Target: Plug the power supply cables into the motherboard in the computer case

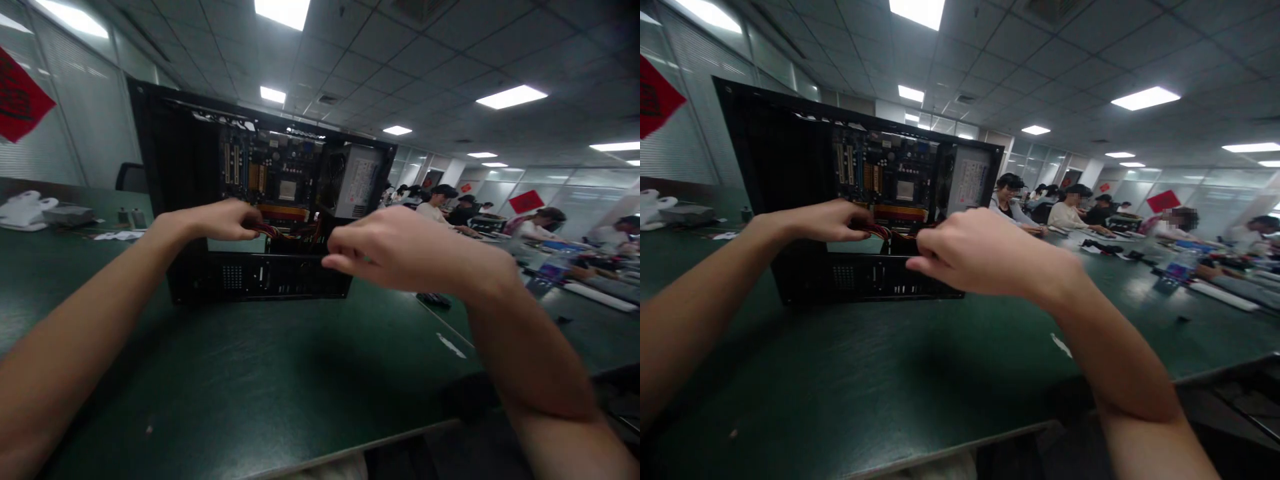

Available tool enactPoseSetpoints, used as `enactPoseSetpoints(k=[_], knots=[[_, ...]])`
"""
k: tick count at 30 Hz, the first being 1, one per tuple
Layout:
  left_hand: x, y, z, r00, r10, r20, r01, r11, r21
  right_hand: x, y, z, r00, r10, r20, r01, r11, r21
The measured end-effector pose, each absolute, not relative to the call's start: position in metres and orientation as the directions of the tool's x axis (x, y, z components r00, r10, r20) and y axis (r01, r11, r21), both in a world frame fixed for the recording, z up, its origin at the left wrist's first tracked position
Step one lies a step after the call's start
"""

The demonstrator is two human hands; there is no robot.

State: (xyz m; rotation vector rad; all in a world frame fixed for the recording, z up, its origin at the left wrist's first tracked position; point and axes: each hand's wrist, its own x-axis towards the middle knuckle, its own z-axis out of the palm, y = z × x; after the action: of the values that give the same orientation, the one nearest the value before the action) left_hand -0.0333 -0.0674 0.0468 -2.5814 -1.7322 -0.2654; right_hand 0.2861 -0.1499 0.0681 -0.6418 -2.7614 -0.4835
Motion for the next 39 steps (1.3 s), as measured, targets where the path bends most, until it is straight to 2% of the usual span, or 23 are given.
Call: enactPoseSetpoints(k=[3,5,6,8,11,15,19,22,25,29,34,39], knots=[[-0.032,-0.076,0.054,0.399,0.905,0.145,0.905,-0.415,0.097,0.302,-0.174,0.022,-0.936,0.286,0.205,0.332,0.911,0.244],[-0.033,-0.075,0.053,0.391,0.912,0.125,0.908,-0.404,0.112,0.325,-0.177,-0.017,-0.953,0.235,0.192,0.275,0.938,0.214],[-0.035,-0.072,0.051,0.380,0.919,0.108,0.913,-0.391,0.118,0.342,-0.176,-0.037,-0.942,0.266,0.203,0.305,0.932,0.194],[-0.039,-0.065,0.045,0.356,0.932,0.069,0.923,-0.362,0.128,0.384,-0.169,-0.077,-0.857,0.444,0.262,0.490,0.860,0.144],[-0.042,-0.057,0.040,0.336,0.940,0.055,0.933,-0.340,0.118,0.452,-0.163,-0.129,-0.637,0.719,0.278,0.754,0.656,0.034],[-0.035,-0.068,0.041,0.351,0.935,0.057,0.931,-0.354,0.083,0.501,-0.176,-0.171,-0.484,0.842,0.236,0.863,0.504,-0.027],[-0.026,-0.083,0.044,0.376,0.925,0.055,0.922,-0.379,0.082,0.501,-0.183,-0.178,-0.462,0.864,0.202,0.882,0.472,-0.001],[-0.026,-0.087,0.044,0.390,0.919,0.055,0.916,-0.393,0.079,0.501,-0.183,-0.175,-0.518,0.838,0.168,0.849,0.528,-0.013],[-0.030,-0.085,0.043,0.393,0.919,0.033,0.916,-0.394,0.075,0.505,-0.189,-0.168,-0.585,0.802,0.122,0.801,0.595,-0.070],[-0.041,-0.070,0.037,0.387,0.922,0.022,0.916,-0.387,0.108,0.509,-0.199,-0.155,-0.554,0.829,0.078,0.812,0.558,-0.172],[-0.059,-0.043,0.026,0.343,0.939,0.015,0.922,-0.340,0.184,0.503,-0.195,-0.144,-0.485,0.852,0.196,0.803,0.523,-0.285],[-0.056,-0.053,0.029,0.317,0.948,0.033,0.921,-0.316,0.228,0.480,-0.187,-0.150,-0.472,0.780,0.410,0.766,0.594,-0.247]])
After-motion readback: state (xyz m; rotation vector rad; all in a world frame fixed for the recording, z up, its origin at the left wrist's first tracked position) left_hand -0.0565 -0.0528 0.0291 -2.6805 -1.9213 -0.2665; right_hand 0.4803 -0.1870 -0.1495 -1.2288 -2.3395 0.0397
